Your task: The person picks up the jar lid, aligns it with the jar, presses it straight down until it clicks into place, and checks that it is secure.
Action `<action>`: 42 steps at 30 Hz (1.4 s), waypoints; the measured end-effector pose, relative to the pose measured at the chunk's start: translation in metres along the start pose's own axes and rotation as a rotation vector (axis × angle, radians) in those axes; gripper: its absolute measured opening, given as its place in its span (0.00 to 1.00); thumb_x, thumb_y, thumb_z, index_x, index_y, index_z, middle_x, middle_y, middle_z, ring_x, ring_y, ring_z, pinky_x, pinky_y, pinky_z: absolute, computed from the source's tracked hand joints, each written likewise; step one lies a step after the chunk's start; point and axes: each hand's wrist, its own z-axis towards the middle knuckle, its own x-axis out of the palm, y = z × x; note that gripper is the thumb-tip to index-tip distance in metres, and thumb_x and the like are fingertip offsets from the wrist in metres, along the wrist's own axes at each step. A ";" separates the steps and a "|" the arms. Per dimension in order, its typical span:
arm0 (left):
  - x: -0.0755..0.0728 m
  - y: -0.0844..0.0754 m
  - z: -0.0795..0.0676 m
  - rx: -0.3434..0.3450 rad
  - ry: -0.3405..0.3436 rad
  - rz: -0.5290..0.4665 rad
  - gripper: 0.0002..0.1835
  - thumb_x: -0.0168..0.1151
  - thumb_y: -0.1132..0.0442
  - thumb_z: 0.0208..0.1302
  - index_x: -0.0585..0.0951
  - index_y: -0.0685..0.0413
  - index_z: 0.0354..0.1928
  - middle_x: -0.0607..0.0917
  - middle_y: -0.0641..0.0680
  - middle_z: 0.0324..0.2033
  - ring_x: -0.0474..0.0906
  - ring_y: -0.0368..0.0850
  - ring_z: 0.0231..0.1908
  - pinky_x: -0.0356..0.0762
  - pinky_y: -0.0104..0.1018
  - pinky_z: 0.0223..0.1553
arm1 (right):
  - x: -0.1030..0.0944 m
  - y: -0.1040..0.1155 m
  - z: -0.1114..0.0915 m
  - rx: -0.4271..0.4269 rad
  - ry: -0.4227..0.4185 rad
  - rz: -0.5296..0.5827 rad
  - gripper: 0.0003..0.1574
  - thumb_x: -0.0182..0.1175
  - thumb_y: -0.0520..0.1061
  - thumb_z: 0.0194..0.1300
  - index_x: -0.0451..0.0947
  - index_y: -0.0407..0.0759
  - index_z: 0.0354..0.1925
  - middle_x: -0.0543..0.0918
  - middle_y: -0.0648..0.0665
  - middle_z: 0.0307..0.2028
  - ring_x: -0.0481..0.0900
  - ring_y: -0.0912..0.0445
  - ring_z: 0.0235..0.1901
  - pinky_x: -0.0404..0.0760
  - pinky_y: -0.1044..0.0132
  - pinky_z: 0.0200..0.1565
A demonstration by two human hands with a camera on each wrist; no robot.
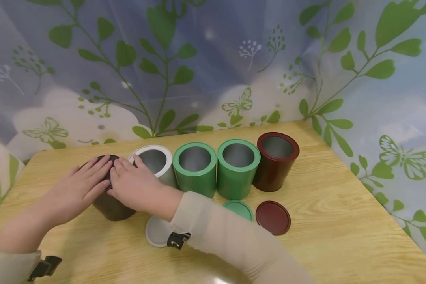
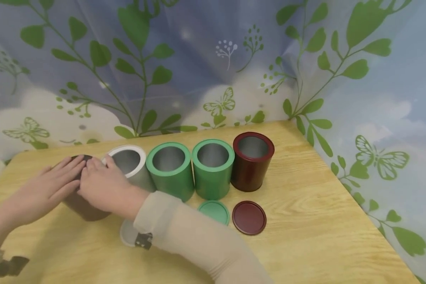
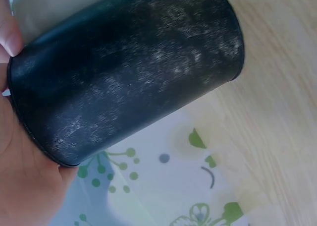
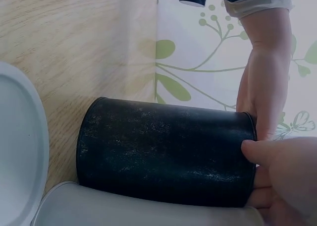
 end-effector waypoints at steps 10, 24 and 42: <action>-0.009 -0.007 0.007 -0.037 0.082 -0.037 0.33 0.38 0.50 0.75 0.51 0.69 0.69 0.46 0.68 0.69 0.38 0.65 0.68 0.38 0.56 0.66 | -0.001 0.001 -0.002 0.017 -0.003 -0.015 0.37 0.30 0.64 0.72 0.51 0.51 0.72 0.52 0.51 0.71 0.45 0.58 0.70 0.43 0.55 0.68; -0.002 -0.004 -0.009 -0.195 0.070 0.010 0.37 0.33 0.44 0.74 0.47 0.69 0.70 0.44 0.69 0.69 0.37 0.67 0.68 0.25 0.72 0.56 | 0.000 0.003 0.001 0.034 -0.002 -0.021 0.37 0.29 0.66 0.72 0.52 0.53 0.72 0.51 0.50 0.71 0.44 0.56 0.70 0.41 0.53 0.68; 0.007 0.004 -0.021 -0.218 0.001 -0.018 0.34 0.33 0.49 0.75 0.44 0.65 0.71 0.43 0.67 0.70 0.34 0.70 0.67 0.36 0.77 0.51 | 0.000 0.003 -0.001 0.020 -0.038 -0.041 0.37 0.30 0.65 0.72 0.55 0.52 0.71 0.54 0.49 0.70 0.46 0.56 0.70 0.44 0.54 0.68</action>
